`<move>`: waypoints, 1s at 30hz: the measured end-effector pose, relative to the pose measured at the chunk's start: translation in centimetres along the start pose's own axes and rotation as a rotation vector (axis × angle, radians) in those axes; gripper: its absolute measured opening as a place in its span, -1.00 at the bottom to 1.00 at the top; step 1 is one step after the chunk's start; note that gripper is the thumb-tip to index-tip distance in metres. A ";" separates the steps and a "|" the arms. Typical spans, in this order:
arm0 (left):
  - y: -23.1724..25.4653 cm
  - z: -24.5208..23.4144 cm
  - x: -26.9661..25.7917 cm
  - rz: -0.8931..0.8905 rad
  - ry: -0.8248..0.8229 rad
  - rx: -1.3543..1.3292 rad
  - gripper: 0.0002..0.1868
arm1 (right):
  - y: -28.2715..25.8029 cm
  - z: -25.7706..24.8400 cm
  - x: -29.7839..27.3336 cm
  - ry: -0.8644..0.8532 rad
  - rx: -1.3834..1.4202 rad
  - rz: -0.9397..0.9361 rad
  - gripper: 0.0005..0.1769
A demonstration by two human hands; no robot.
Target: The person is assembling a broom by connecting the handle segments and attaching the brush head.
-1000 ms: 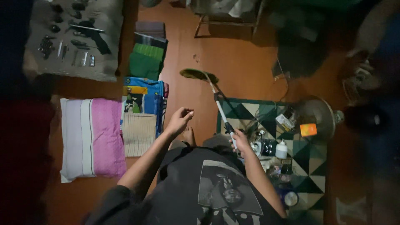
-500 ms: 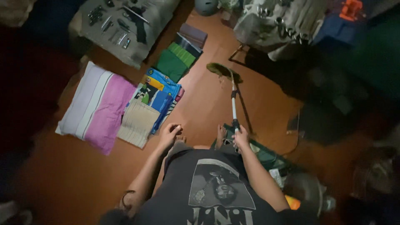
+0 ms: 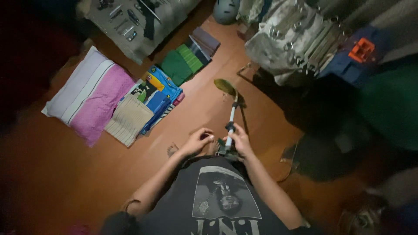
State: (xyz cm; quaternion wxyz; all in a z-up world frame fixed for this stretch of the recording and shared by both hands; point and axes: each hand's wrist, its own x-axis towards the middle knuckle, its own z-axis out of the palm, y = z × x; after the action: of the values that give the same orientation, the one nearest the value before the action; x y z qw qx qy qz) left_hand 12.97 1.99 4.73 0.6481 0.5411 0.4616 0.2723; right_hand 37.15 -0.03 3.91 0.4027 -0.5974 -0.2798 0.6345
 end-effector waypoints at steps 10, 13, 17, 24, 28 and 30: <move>9.9 3.7 -0.9 -0.023 -0.024 0.303 -0.20 | 5.0 0.9 7.6 -0.005 -0.094 -0.013 -0.33; 10.8 2.7 -2.1 0.032 0.066 0.418 -0.34 | 4.7 1.2 7.5 -0.126 0.020 -0.129 -0.33; 9.6 1.2 -2.0 -0.106 0.055 0.503 -0.43 | 5.8 1.3 9.1 -0.217 -0.005 0.029 -0.32; 13.0 -3.3 -5.4 -0.013 0.274 0.387 -0.57 | -3.3 7.9 5.8 -0.103 -0.876 -0.723 -0.27; 18.7 -5.9 -11.5 0.105 0.335 0.398 -0.64 | -7.5 13.5 2.7 -0.114 -1.008 -1.036 -0.30; 21.2 -7.1 -15.4 0.012 0.374 0.373 -0.63 | -6.9 15.2 2.3 -0.248 -1.006 -0.960 -0.48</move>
State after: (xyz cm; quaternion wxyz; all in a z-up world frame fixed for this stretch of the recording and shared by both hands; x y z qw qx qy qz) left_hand 3.16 -2.32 29.74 0.4389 0.5944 0.6121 0.2817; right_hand 23.47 7.39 10.44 0.2782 -0.4448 -0.8157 0.2437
